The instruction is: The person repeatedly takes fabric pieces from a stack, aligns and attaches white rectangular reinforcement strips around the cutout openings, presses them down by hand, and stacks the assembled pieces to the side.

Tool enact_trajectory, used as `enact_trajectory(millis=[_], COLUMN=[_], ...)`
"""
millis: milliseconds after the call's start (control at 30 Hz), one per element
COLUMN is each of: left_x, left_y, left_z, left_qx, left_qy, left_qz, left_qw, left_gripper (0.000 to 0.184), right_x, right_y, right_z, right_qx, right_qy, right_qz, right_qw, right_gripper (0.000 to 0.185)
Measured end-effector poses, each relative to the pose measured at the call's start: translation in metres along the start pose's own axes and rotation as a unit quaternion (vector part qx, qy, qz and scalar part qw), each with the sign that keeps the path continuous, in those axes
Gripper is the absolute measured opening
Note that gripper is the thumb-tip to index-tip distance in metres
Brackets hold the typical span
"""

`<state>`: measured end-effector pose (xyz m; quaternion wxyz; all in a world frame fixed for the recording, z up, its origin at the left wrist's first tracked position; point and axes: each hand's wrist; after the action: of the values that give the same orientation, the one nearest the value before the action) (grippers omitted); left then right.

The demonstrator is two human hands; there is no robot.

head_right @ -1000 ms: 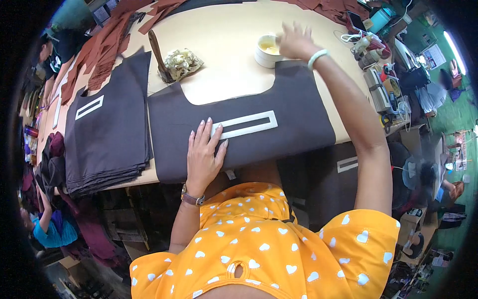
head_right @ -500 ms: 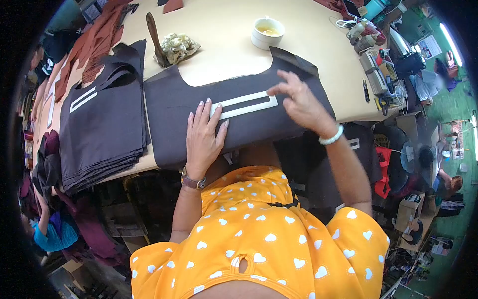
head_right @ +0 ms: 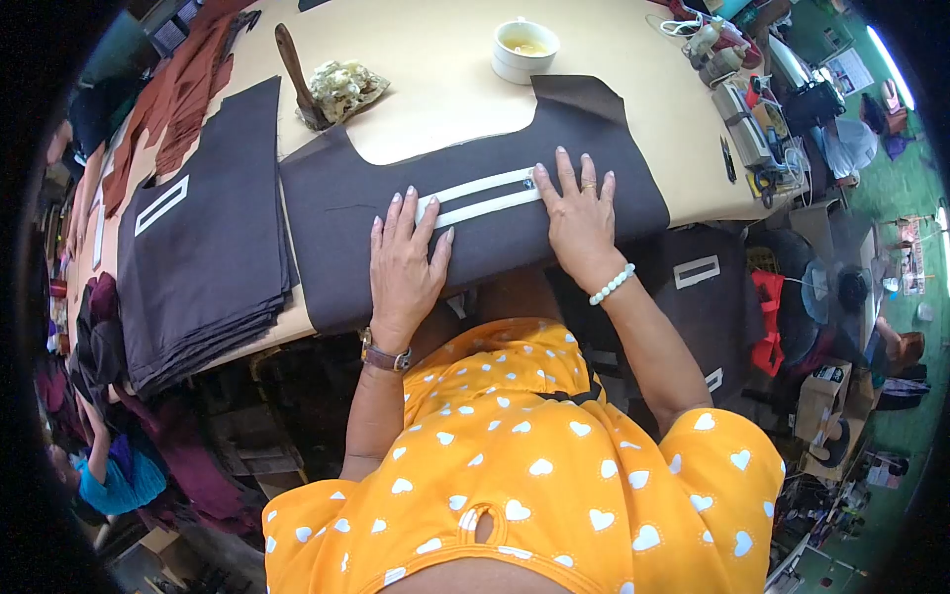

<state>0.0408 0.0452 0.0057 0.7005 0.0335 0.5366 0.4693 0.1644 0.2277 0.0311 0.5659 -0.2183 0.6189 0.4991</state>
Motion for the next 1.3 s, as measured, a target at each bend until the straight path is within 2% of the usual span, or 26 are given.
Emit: enact_trajectory(millis=[100,233,333,467,667,867,1000,1300], left_x=[0.001,0.0,0.0,0.0,0.0,-0.013,-0.028,-0.028], left_y=[0.001,0.0,0.0,0.0,0.0,-0.006,-0.008,-0.012], left_z=[0.0,0.0,-0.001,-0.001,-0.003,-0.022,-0.038,-0.047], left_qx=[0.004,0.008,0.009,0.012,0.012,-0.024,-0.053,-0.056], left_qy=[-0.001,-0.003,-0.002,0.002,-0.005,-0.003,0.031,0.043], left_qz=[0.003,0.005,0.004,-0.002,-0.009,0.014,0.034,0.069], left_qw=[1.0,1.0,1.0,1.0,1.0,1.0,0.998,0.995], left_gripper=[0.042,0.041,0.041,0.042,0.045,0.052,0.051,0.048], right_x=[-0.002,-0.008,-0.017,0.0,-0.001,-0.003,-0.001,-0.006], right_y=[-0.01,-0.011,-0.003,0.004,0.01,0.008,0.008,0.012], right_z=[-0.015,-0.022,-0.015,-0.003,0.004,-0.004,-0.017,-0.043], right_qx=[-0.044,-0.043,-0.054,-0.078,-0.119,-0.16,-0.168,-0.201], right_qy=[-0.061,-0.009,-0.063,-0.139,-0.171,-0.159,-0.158,-0.131], right_qz=[0.054,0.077,0.054,0.03,-0.029,-0.035,-0.034,-0.022], right_qw=[0.996,0.996,0.995,0.987,0.978,0.974,0.972,0.97], right_gripper=[0.045,0.034,0.032,0.043,0.057,0.057,0.057,0.057])
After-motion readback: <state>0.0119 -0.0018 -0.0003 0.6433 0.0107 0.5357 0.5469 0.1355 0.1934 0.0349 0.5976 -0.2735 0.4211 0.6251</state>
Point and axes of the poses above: each hand's wrist, its own y-axis towards the middle knuckle, its own x-axis out of the palm, z = x × y, and after that the axes turned 15 degrees about z, right-handed
